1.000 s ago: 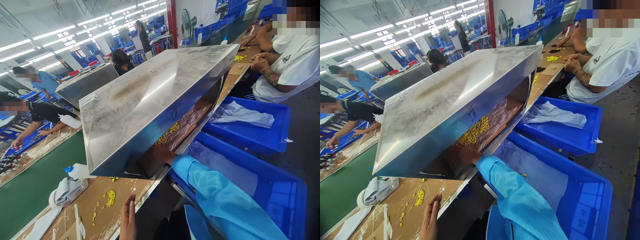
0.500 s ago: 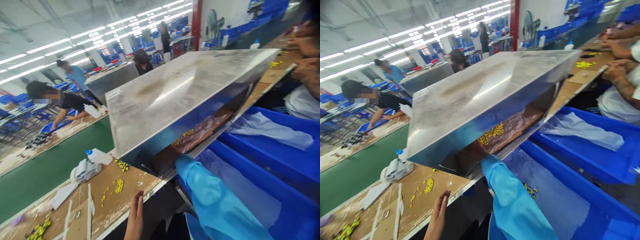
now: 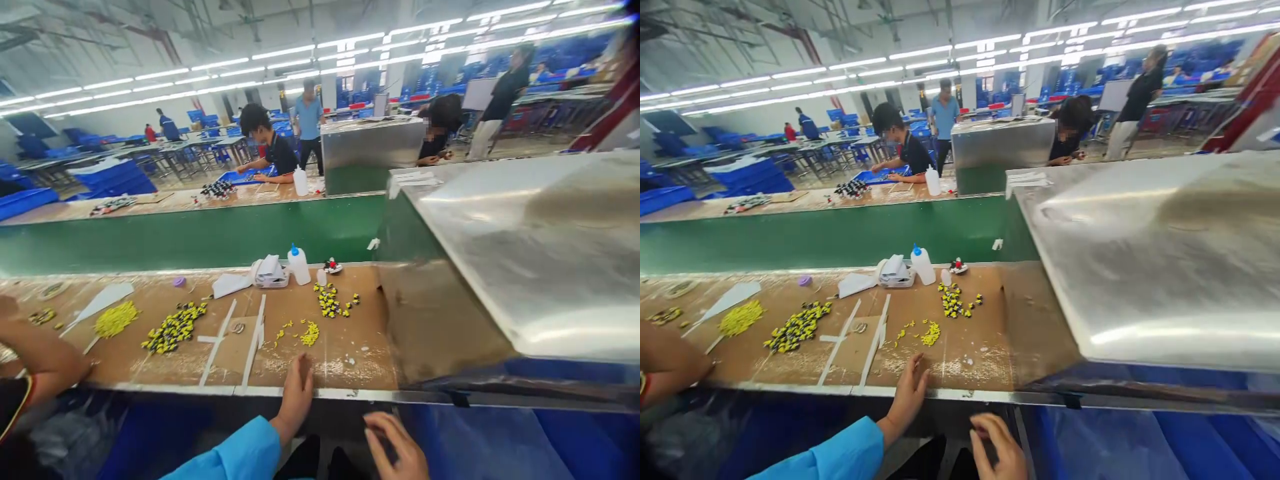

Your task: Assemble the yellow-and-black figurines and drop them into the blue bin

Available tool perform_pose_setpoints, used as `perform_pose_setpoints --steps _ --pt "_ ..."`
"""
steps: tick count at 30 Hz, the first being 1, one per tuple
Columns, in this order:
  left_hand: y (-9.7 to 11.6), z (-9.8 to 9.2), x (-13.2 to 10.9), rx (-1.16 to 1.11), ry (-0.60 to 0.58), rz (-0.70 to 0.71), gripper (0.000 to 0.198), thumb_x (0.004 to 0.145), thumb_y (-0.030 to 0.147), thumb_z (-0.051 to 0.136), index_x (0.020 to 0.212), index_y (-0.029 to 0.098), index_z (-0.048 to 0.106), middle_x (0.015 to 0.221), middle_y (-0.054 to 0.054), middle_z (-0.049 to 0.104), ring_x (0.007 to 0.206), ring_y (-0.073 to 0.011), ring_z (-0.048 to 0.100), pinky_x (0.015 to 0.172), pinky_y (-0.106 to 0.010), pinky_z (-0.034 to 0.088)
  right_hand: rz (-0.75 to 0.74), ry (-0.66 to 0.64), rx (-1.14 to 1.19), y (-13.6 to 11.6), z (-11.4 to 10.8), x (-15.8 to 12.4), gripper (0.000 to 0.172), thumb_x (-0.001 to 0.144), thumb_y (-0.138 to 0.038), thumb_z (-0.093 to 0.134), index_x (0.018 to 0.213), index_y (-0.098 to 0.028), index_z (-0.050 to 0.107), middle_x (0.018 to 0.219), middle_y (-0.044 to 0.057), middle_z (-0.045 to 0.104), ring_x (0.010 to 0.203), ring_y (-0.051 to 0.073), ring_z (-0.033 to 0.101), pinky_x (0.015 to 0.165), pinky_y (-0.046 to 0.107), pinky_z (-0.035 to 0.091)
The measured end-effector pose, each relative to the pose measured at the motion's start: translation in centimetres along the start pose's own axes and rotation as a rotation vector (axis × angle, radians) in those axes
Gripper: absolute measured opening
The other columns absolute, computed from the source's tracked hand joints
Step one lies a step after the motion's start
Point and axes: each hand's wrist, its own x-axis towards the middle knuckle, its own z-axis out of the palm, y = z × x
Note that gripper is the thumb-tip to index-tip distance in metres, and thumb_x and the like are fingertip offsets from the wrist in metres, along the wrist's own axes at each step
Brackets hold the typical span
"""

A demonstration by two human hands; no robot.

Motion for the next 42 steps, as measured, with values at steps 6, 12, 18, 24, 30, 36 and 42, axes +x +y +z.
perform_pose_setpoints --steps 6,12,18,24,30,36,42 --pt "-3.9 -3.4 2.1 0.001 0.077 -0.016 0.049 0.078 0.021 0.047 0.126 0.016 0.04 0.135 -0.014 0.045 0.131 -0.0252 0.036 0.111 -0.048 0.023 -0.301 -0.346 -0.314 0.2 12.3 8.0 0.058 0.085 -0.027 0.048 0.14 -0.024 0.032 0.143 0.009 0.037 0.132 0.025 0.034 0.106 0.044 0.035" --pt "-6.4 -4.7 5.5 -0.043 0.071 -0.021 0.067 0.073 0.009 0.044 0.137 0.013 0.028 0.147 -0.015 0.03 0.138 -0.024 0.021 0.114 -0.046 0.013 -0.304 -0.283 -0.474 2.7 20.2 12.9 0.069 0.086 -0.036 0.049 0.145 -0.015 0.019 0.151 0.016 0.015 0.139 0.032 0.007 0.108 0.058 0.019" --pt "-7.1 -4.8 8.4 -0.15 -0.065 0.061 0.071 0.074 0.004 0.039 0.142 0.015 0.018 0.143 -0.014 0.038 0.132 -0.0186 0.036 0.111 -0.04 0.027 -0.406 -0.432 -0.483 2.1 23.9 15.3 0.057 0.09 -0.033 0.041 0.142 -0.014 0.029 0.146 0.014 0.032 0.138 0.024 0.021 0.109 0.047 0.027" --pt "-8.8 -7.8 7.1 -0.184 -0.008 0.034 0.061 0.081 0.006 0.033 0.14 0.016 0.017 0.14 -0.014 0.04 0.131 -0.0178 0.036 0.111 -0.042 0.026 -0.511 -0.513 -0.482 1.1 24.3 16.3 0.067 0.08 -0.044 0.058 0.138 -0.018 0.036 0.147 0.012 0.03 0.137 0.028 0.02 0.109 0.05 0.026" --pt "-9.0 -8.9 5.5 -0.182 -0.026 0.043 0.052 0.086 0.011 0.033 0.137 0.016 0.023 0.14 -0.015 0.04 0.131 -0.0203 0.037 0.111 -0.044 0.028 -0.58 -0.521 -0.492 1.7 26.0 16.9 0.027 0.093 -0.024 0.04 0.104 -0.019 0.064 0.11 0.01 0.063 0.11 0.019 0.054 0.098 0.038 0.042" --pt "-9.2 -9.2 5.9 -0.193 -0.04 0.065 0.051 0.087 0.013 0.037 0.136 0.02 0.025 0.139 -0.013 0.042 0.131 -0.0211 0.038 0.11 -0.046 0.029 -0.62 -0.493 -0.617 1.1 22.8 16.7 0.027 0.091 -0.031 0.044 0.106 -0.018 0.062 0.104 0.009 0.062 0.103 0.02 0.052 0.093 0.038 0.041" --pt "-9.4 -9.1 6.1 -0.195 -0.039 0.059 0.052 0.086 0.014 0.039 0.135 0.02 0.028 0.136 -0.014 0.046 0.128 -0.0212 0.041 0.108 -0.045 0.031 -0.55 -0.453 -0.853 -0.6 22.0 17.1 0.06 0.08 -0.057 0.053 0.124 -0.016 0.051 0.119 0.017 0.05 0.108 0.031 0.044 0.089 0.044 0.037"
